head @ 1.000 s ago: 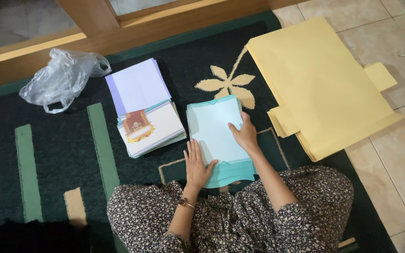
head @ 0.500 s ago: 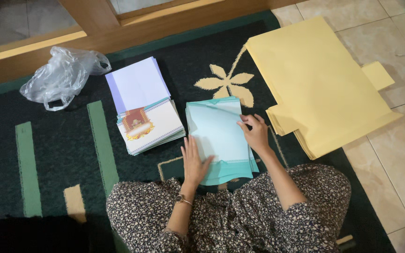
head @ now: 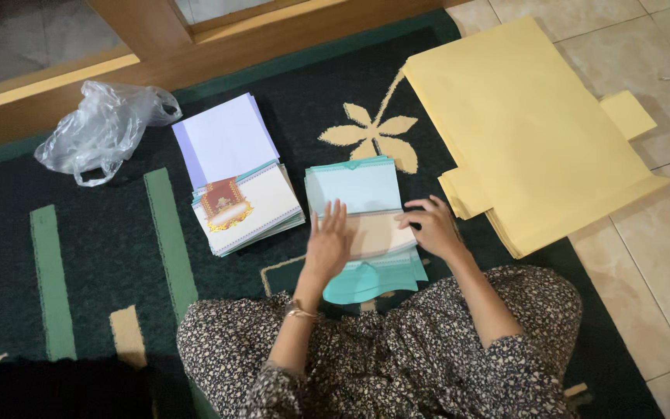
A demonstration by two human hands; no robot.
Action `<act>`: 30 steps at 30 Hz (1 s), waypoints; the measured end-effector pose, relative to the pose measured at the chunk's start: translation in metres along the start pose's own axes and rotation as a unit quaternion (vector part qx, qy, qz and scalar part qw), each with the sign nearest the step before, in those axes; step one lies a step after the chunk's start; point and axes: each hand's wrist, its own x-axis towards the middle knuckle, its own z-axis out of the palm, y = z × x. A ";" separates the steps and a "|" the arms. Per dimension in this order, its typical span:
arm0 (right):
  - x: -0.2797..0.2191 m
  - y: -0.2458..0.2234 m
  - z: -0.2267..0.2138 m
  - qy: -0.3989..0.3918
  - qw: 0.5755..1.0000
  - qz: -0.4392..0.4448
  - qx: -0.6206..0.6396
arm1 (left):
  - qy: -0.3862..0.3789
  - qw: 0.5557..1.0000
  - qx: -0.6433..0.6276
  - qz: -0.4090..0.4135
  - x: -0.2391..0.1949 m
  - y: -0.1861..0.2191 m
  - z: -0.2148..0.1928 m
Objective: The person sits on the floor and wraps a stack of small books with light blue paper. They fold the paper over the books, smooth the edges, and place the wrapped books onto a growing pile to the left.
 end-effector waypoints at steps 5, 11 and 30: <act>-0.008 0.000 0.005 -0.058 0.997 -0.022 -0.043 | -0.074 0.995 0.056 -0.022 -0.026 -0.010 0.061; 0.002 -0.043 0.018 -0.055 0.996 -0.052 -0.050 | -0.060 0.993 0.091 -0.034 -0.033 -0.006 0.065; -0.020 -0.058 0.070 0.025 0.984 0.051 -0.168 | 0.037 0.983 0.146 -0.108 -0.038 0.005 0.043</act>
